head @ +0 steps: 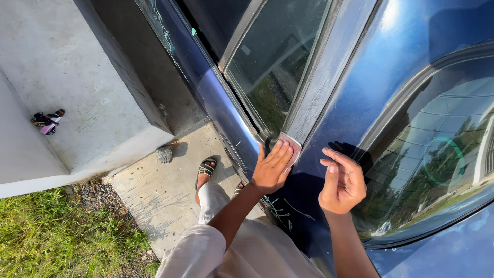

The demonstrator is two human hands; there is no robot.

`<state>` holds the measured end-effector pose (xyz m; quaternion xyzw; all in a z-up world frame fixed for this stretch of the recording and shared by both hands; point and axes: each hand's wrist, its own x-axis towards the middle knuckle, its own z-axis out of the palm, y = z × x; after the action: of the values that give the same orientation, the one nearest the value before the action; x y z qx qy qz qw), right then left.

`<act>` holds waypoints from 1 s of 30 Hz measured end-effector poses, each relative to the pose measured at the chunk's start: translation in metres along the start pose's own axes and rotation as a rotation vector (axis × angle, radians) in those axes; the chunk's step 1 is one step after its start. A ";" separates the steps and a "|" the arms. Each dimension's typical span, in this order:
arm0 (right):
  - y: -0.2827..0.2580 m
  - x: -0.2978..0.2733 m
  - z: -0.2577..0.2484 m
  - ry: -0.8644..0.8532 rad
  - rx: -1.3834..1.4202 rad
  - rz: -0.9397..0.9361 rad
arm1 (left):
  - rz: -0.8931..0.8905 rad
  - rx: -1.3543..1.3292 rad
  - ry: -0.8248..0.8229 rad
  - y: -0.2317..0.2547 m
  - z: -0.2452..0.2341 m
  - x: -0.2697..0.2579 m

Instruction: The person sands the rear quarter panel and roofline of a blue car using a sanding block. They work along the window trim and the curved edge of the roof, moving the block back and forth to smooth the surface.

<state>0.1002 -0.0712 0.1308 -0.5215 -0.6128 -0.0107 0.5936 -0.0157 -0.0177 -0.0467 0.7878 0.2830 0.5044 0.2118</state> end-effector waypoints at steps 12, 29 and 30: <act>-0.004 -0.001 0.006 -0.031 -0.052 0.067 | 0.000 0.025 -0.049 0.007 -0.003 -0.014; -0.017 0.002 0.010 -0.030 -0.167 0.220 | -0.117 0.031 -0.253 0.031 -0.008 0.023; -0.021 -0.001 0.009 -0.040 -0.175 0.242 | -0.135 0.020 -0.268 0.030 -0.006 0.023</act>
<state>0.0800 -0.0758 0.1398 -0.6414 -0.5539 0.0181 0.5306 -0.0068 -0.0246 -0.0098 0.8294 0.3096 0.3764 0.2731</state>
